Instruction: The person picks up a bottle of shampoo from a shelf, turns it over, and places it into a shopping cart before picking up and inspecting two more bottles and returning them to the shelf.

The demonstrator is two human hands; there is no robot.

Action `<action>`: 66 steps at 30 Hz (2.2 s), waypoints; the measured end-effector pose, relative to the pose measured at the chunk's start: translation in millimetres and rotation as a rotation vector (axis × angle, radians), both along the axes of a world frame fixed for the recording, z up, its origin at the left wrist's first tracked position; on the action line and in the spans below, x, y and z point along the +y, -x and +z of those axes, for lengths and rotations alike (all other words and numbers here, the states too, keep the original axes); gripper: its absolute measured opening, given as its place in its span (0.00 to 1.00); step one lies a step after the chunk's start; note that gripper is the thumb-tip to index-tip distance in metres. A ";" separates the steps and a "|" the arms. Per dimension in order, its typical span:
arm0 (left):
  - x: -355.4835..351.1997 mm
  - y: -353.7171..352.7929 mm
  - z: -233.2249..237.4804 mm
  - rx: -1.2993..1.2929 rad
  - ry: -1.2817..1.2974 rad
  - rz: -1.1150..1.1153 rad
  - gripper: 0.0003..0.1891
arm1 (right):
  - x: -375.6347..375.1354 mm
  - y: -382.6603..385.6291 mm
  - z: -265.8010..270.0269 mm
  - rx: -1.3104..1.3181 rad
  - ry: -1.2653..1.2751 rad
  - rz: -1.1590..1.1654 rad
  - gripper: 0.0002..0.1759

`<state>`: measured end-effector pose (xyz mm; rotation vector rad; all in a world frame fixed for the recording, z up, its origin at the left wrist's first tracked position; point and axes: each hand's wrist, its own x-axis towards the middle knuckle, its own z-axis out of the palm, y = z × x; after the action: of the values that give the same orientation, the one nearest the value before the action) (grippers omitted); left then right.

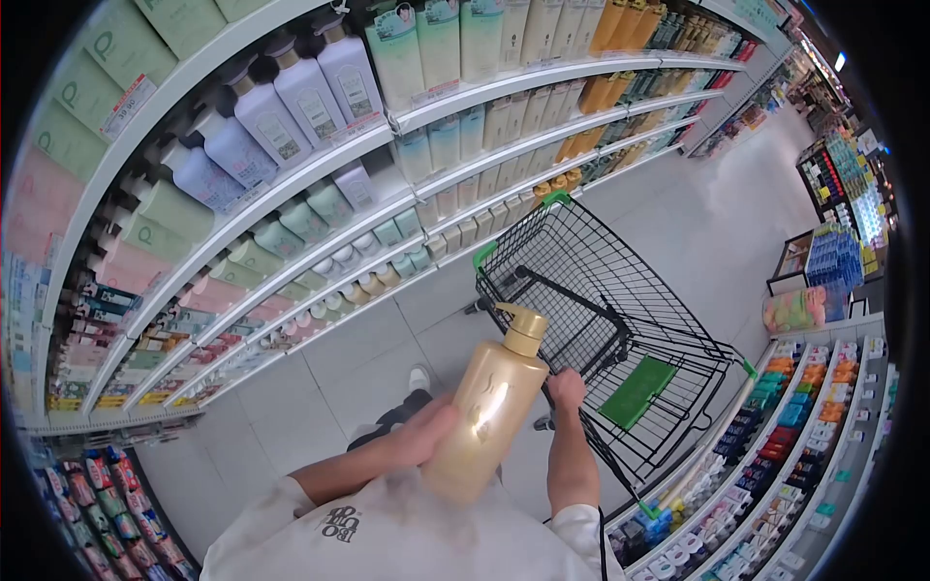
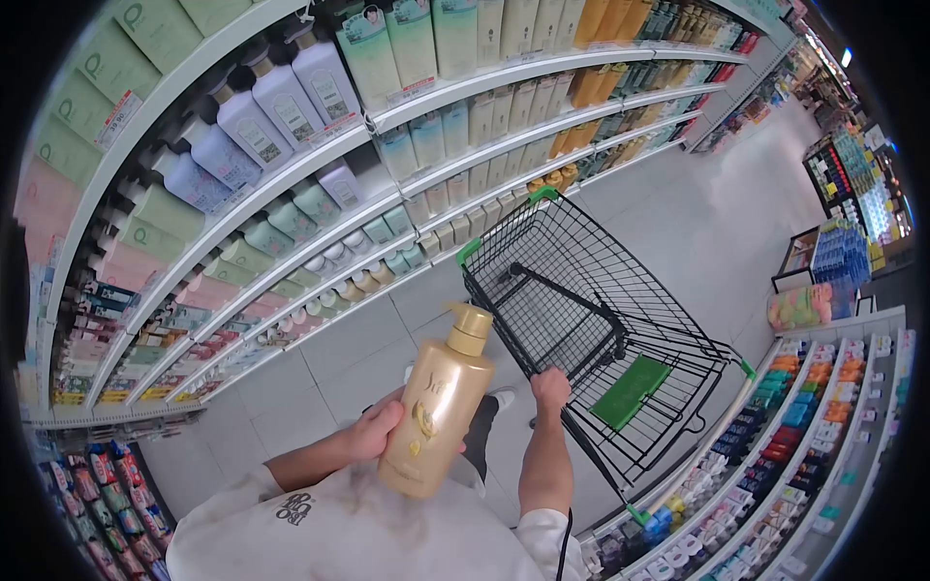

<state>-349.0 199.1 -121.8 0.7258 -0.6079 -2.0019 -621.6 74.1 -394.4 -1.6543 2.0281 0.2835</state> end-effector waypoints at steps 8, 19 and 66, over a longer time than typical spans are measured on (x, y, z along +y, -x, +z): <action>-25.1 86.8 1.5 0.026 -0.032 0.057 0.32 | -26.6 53.1 -12.1 -0.083 0.034 -0.014 0.15; -42.2 185.2 -7.4 0.113 0.029 0.187 0.36 | -71.6 134.5 -4.1 -0.117 0.114 0.026 0.14; -406.1 377.7 -50.0 -0.117 -0.117 0.138 0.25 | -365.2 394.6 -48.5 0.064 0.441 0.244 0.11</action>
<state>-726.7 -207.1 -171.7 0.9358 -0.4969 -1.8888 -1016.2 -291.1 -442.9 -2.1902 2.0368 -0.0363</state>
